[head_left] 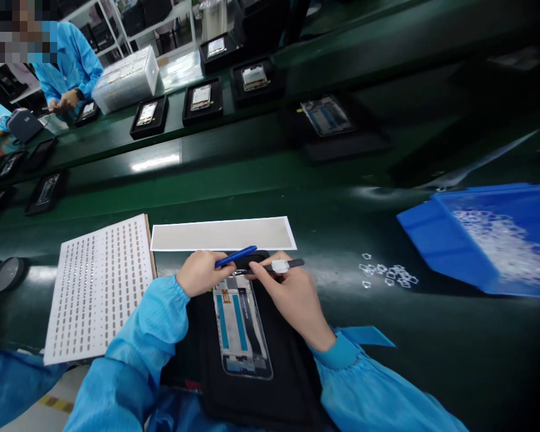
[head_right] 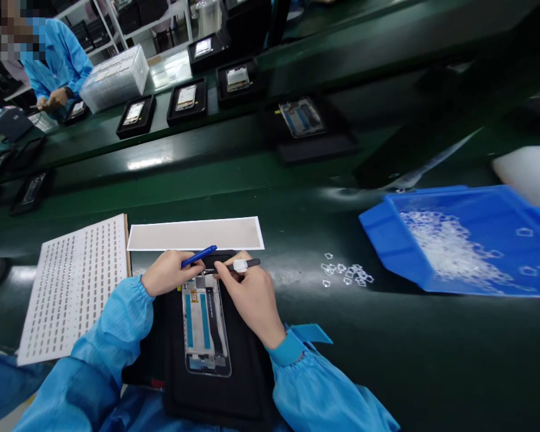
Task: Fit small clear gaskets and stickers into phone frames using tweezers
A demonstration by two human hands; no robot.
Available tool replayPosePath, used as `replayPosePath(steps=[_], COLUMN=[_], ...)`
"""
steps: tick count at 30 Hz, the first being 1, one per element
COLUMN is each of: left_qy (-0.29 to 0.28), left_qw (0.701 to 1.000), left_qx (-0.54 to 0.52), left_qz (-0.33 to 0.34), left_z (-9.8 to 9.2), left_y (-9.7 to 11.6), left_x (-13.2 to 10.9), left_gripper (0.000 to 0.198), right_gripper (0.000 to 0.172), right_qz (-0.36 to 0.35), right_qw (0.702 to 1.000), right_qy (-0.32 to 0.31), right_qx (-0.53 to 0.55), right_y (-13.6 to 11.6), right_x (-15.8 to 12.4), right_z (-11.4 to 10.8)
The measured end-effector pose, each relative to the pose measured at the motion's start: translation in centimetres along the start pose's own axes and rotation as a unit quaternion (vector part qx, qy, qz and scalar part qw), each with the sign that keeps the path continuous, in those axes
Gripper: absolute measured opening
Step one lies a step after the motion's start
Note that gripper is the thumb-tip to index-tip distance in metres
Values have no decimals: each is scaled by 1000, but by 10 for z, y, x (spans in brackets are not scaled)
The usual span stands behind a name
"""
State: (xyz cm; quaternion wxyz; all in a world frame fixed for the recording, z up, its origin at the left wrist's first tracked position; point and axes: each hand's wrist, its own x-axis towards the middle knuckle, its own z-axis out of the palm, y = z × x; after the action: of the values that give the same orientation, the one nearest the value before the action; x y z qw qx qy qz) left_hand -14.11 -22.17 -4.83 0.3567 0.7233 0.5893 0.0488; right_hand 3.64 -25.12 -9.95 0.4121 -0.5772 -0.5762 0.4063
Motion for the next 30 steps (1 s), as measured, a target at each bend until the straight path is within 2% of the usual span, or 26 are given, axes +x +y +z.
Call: replayPosePath(steps=[9, 17, 21, 30], left_qy=[0, 11, 8, 4], left_qw=[999, 991, 991, 992], left_qx=[32, 125, 127, 121], left_qz=[-10, -35, -30, -36], left_z=[2, 6, 6, 5], left_y=[1, 3, 3, 3], left_x=[0, -1, -1, -1], left_gripper=[21, 20, 19, 21], right_gripper=[40, 39, 37, 39], right_qz=[-1, -24, -40, -91], right_qw=[1000, 1000, 999, 992], right_qy=[13, 11, 9, 8], right_qx=[-12, -11, -7, -87], right_y=[-2, -2, 0, 1], right_x=[-1, -2, -5, -6], right_z=[1, -3, -4, 0])
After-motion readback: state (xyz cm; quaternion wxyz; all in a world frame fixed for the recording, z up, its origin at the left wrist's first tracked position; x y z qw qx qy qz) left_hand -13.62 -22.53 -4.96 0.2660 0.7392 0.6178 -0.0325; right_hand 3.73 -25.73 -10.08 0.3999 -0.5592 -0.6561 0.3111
